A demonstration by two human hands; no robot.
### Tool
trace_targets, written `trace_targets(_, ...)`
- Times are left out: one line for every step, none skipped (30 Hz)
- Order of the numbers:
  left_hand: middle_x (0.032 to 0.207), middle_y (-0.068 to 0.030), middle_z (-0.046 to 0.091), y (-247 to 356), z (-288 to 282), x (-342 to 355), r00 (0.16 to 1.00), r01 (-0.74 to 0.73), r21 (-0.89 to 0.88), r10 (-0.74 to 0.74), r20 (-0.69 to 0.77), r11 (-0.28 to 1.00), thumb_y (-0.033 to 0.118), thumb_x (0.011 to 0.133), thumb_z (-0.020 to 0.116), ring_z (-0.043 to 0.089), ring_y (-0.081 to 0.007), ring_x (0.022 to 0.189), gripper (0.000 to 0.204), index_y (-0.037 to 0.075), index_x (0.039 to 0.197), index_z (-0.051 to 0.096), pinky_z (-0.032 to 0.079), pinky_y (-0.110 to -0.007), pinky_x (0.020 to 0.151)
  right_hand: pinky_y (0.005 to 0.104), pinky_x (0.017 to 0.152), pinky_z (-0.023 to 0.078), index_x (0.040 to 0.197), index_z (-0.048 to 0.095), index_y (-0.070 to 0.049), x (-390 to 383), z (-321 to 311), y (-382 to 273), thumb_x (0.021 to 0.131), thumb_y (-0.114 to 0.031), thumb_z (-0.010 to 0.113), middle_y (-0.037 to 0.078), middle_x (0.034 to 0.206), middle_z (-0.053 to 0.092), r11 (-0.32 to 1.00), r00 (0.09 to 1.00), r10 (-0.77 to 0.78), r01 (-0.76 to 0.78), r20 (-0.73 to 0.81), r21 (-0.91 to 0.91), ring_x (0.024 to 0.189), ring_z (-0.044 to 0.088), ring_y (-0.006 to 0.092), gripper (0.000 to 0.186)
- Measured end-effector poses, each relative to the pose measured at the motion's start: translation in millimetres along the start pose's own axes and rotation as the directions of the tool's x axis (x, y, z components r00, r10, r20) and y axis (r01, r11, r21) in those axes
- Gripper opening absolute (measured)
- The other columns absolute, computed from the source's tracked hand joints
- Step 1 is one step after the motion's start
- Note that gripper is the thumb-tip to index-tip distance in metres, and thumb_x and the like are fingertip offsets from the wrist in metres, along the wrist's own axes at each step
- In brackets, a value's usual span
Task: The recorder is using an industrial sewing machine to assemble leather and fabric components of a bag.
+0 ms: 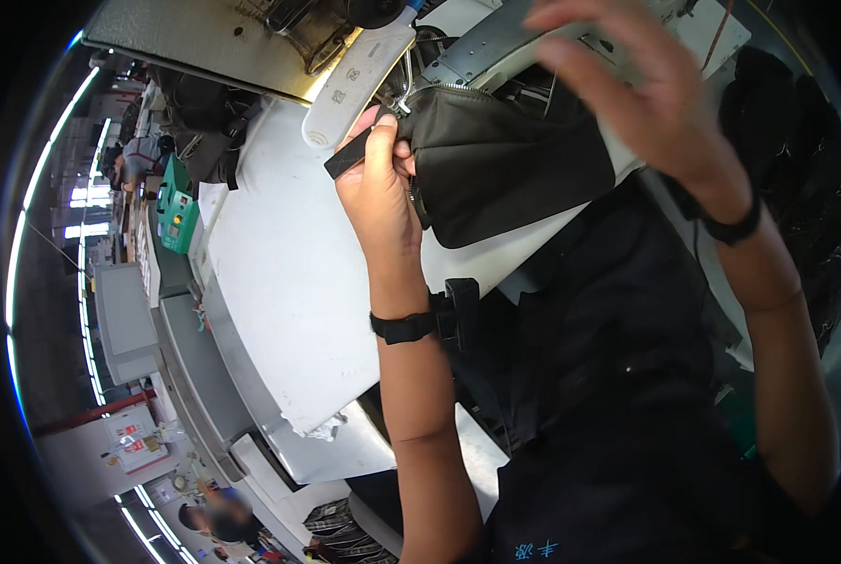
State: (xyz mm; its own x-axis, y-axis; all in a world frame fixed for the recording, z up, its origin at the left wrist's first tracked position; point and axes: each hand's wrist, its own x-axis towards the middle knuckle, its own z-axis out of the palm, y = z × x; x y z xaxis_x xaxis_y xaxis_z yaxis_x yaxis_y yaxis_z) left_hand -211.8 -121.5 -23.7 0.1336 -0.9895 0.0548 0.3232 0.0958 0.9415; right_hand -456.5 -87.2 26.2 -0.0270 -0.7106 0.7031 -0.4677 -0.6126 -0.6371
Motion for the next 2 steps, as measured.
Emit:
trace_targets(0.092,-0.0039,0.064,-1.0,-0.1,-1.1,1.000,-0.008,0.017,0.007,0.019,1.000,0.006,0.098,0.067,0.060,-0.0084,0.076,0.031,-0.006,0.125,0.057,0.052,-0.021,0.067,0.0362,0.097,0.046,0.102,0.069,0.000,1.8,-22.9,-2.4,0.097,-0.015,0.064,0.012,0.101,0.069,0.993,0.980,-0.108,0.099,-0.167,-0.058,0.105,0.064,0.0250,0.016)
trace_targets(0.090,-0.0028,0.063,0.8,5.9,-4.0,1.000,-0.005,0.044,0.005,0.006,0.999,0.006,0.097,0.067,0.059,-0.0074,0.075,0.034,-0.006,0.127,0.057,0.051,-0.020,0.067,0.0295,0.096,0.047,0.112,0.065,0.004,13.6,-70.2,12.4,0.103,-0.009,0.058,0.010,0.107,0.067,0.891,0.927,-0.372,0.345,-0.039,-0.296,0.106,0.062,0.0190,0.018)
